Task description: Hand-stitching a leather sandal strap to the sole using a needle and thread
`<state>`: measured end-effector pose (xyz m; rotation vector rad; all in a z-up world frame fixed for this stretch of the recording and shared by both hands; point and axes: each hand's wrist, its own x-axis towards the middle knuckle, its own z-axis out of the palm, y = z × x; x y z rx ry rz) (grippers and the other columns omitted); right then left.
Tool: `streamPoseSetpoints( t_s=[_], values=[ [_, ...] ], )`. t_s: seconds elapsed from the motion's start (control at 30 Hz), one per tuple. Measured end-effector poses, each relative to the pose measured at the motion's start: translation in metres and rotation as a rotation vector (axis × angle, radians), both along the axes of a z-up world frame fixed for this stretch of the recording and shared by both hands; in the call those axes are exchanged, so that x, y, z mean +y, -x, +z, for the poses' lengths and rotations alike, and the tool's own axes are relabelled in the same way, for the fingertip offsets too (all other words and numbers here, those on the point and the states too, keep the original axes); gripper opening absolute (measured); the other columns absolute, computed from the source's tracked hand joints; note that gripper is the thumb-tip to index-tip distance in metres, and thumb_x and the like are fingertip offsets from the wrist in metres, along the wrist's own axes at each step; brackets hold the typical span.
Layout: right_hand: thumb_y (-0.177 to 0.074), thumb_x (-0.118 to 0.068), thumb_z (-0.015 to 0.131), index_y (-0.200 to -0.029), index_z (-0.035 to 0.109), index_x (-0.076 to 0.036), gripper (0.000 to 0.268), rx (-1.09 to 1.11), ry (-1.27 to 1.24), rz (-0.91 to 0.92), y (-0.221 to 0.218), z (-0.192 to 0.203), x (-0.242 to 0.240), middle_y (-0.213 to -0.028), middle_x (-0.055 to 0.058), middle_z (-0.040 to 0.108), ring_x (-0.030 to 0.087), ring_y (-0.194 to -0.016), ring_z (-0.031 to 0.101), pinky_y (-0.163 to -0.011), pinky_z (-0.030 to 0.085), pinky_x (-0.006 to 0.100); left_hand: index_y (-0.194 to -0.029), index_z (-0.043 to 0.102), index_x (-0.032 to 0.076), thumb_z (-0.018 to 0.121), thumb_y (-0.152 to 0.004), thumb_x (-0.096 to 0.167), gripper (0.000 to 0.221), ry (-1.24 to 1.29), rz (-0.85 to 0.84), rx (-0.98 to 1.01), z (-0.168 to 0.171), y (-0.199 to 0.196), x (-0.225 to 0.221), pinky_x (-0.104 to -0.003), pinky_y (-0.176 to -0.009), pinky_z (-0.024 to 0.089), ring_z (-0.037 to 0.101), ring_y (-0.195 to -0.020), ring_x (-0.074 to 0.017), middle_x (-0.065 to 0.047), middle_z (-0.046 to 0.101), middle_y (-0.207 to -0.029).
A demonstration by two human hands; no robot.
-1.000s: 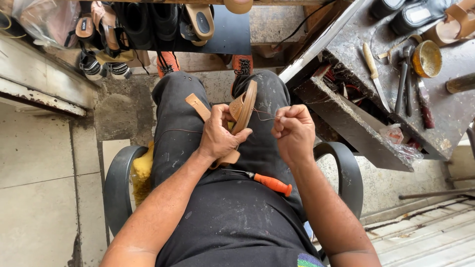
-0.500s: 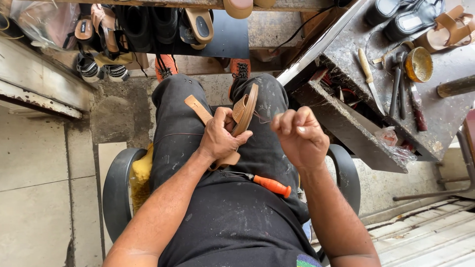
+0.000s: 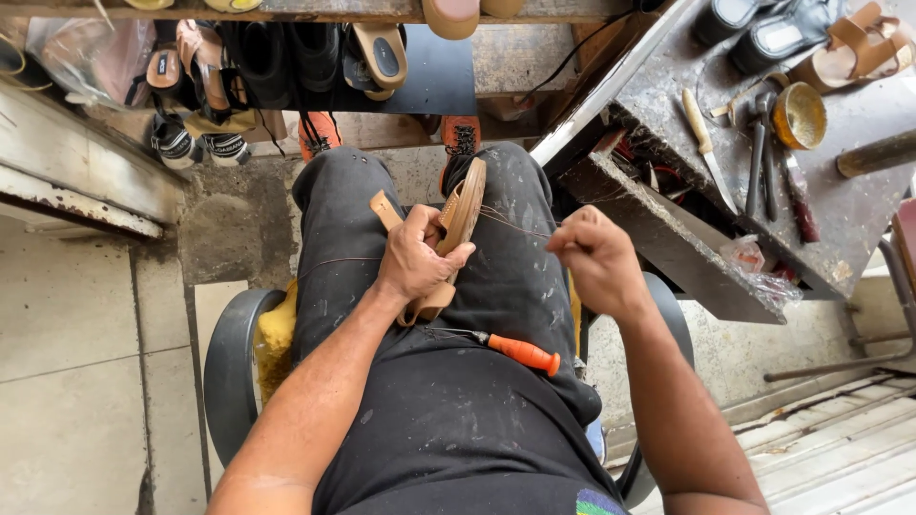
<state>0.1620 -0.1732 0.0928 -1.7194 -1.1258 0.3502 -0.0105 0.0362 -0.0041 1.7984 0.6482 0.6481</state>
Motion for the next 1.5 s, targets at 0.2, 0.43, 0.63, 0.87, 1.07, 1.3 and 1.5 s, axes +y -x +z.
streamPoseSetpoints(
  t_s=[0.2, 0.43, 0.63, 0.87, 1.07, 1.3, 1.5],
  values=[
    [-0.082, 0.006, 0.058, -0.087, 0.077, -0.013, 0.028, -0.795, 0.241, -0.334, 0.018, 0.03, 0.033, -0.09, 0.01, 0.048, 0.029, -0.055, 0.057, -0.053, 0.05, 0.042, -0.093, 0.06, 0.01, 0.09, -0.065, 0.026, 0.044, -0.031, -0.051, -0.03, 0.002, -0.002, -0.007, -0.031, -0.06, 0.052, 0.06, -0.053, -0.0225, -0.004, 0.05, -0.05],
    [-0.091, -0.027, 0.074, -0.14, 0.064, -0.025, 0.05, -0.476, 0.795, -0.202, 0.034, 0.04, 0.051, -0.112, 0.012, 0.056, 0.045, -0.088, 0.071, -0.077, 0.055, 0.06, -0.092, 0.059, 0.011, 0.09, -0.066, 0.029, 0.044, -0.033, -0.026, -0.01, -0.003, 0.003, -0.002, -0.03, -0.059, 0.052, 0.06, -0.052, -0.0211, -0.004, 0.05, -0.049],
    [-0.087, -0.04, 0.074, -0.093, 0.077, -0.025, 0.017, -0.434, 0.544, -0.109, 0.026, -0.026, 0.054, -0.089, 0.007, 0.061, 0.035, -0.092, 0.062, -0.078, 0.045, 0.047, -0.095, 0.059, 0.011, 0.087, -0.073, 0.04, 0.046, -0.06, 0.006, 0.089, 0.001, 0.012, 0.007, -0.044, -0.066, 0.054, 0.066, -0.065, -0.0315, -0.012, 0.056, -0.061],
    [-0.096, -0.013, 0.069, -0.092, 0.077, -0.009, 0.01, 0.308, -0.051, -0.227, 0.005, 0.006, 0.017, -0.125, 0.013, 0.063, 0.023, -0.119, 0.059, -0.104, 0.045, 0.038, -0.089, 0.057, 0.005, 0.08, -0.079, 0.058, 0.058, -0.61, -0.013, 0.306, 0.041, 0.015, 0.007, -0.05, -0.069, 0.054, 0.063, -0.081, -0.042, -0.013, 0.05, -0.086],
    [-0.098, -0.009, 0.062, -0.088, 0.069, 0.0, 0.015, 0.598, -0.236, -0.188, -0.002, 0.001, -0.023, -0.122, 0.017, 0.066, 0.024, -0.119, 0.064, -0.1, 0.05, 0.035, -0.093, 0.062, 0.004, 0.082, -0.074, 0.059, 0.062, -0.648, -0.036, 0.473, 0.054, 0.028, 0.017, -0.05, -0.074, 0.055, 0.063, -0.089, -0.0423, -0.015, 0.051, -0.092],
    [-0.098, -0.01, 0.06, -0.081, 0.063, 0.004, 0.023, 0.686, -0.344, -0.048, 0.009, 0.001, -0.026, -0.128, 0.026, 0.063, 0.032, -0.125, 0.062, -0.104, 0.048, 0.045, -0.104, 0.068, 0.012, 0.076, -0.089, 0.016, 0.017, -0.201, 0.252, 0.111, 0.054, 0.075, 0.025, -0.045, -0.069, 0.056, 0.073, -0.076, -0.0346, -0.015, 0.071, -0.071],
    [-0.1, -0.017, 0.055, -0.084, 0.061, -0.002, 0.023, 0.966, -0.601, 0.212, 0.035, 0.023, 0.01, -0.138, 0.032, 0.059, 0.039, -0.139, 0.055, -0.11, 0.046, 0.049, -0.107, 0.047, 0.013, 0.054, -0.094, -0.008, 0.026, 0.274, 0.162, -0.682, 0.085, 0.149, 0.047, -0.047, -0.105, 0.06, 0.072, -0.106, -0.0285, -0.017, 0.069, -0.101]
  ],
)
